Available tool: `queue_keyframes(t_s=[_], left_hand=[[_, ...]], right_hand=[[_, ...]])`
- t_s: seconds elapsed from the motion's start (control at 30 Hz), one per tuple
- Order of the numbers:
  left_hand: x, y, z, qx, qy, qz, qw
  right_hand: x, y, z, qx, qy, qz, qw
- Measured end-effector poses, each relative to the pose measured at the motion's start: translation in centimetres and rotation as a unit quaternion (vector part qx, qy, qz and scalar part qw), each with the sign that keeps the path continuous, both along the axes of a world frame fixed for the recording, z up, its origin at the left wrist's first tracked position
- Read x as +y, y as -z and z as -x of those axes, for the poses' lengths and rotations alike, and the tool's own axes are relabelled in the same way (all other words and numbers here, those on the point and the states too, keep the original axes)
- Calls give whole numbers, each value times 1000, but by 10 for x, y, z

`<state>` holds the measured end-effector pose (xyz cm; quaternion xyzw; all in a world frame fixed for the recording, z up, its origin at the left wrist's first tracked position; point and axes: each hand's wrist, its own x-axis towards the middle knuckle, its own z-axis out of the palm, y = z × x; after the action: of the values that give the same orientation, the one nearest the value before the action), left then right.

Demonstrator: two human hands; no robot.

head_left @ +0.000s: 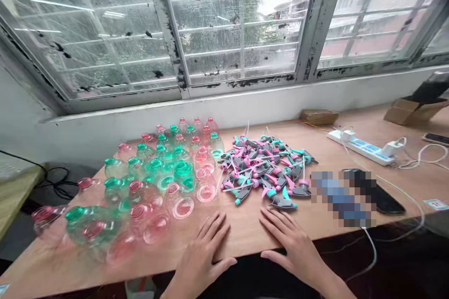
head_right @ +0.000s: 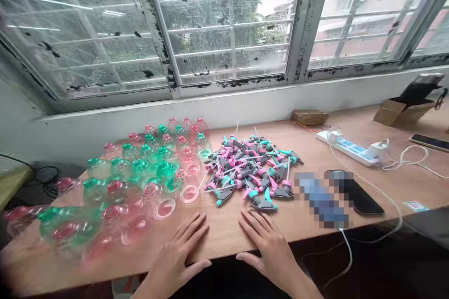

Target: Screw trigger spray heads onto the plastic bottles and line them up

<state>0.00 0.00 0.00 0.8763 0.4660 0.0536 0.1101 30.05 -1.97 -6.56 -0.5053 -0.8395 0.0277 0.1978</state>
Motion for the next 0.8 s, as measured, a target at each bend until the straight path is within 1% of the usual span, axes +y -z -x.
queue_keyframes(t_s=[0.17, 0.47, 0.67, 0.73, 0.8], left_hand=[[-3, 3, 2, -17, 3, -5, 1000], [-2, 6, 4, -40, 5, -12, 999], [-3, 10, 5, -61, 23, -47, 997], [-4, 9, 6, -69, 28, -56, 996], [-6, 3, 8, -90, 26, -83, 992]], right_hand=[[0, -2, -1, 6, -3, -5, 1000], [0, -5, -1, 19, -6, -10, 1000], [0, -4, -1, 11, -8, -4, 1000], [1, -4, -1, 4, -7, -3, 1000], [1, -4, -1, 0, -7, -4, 1000]])
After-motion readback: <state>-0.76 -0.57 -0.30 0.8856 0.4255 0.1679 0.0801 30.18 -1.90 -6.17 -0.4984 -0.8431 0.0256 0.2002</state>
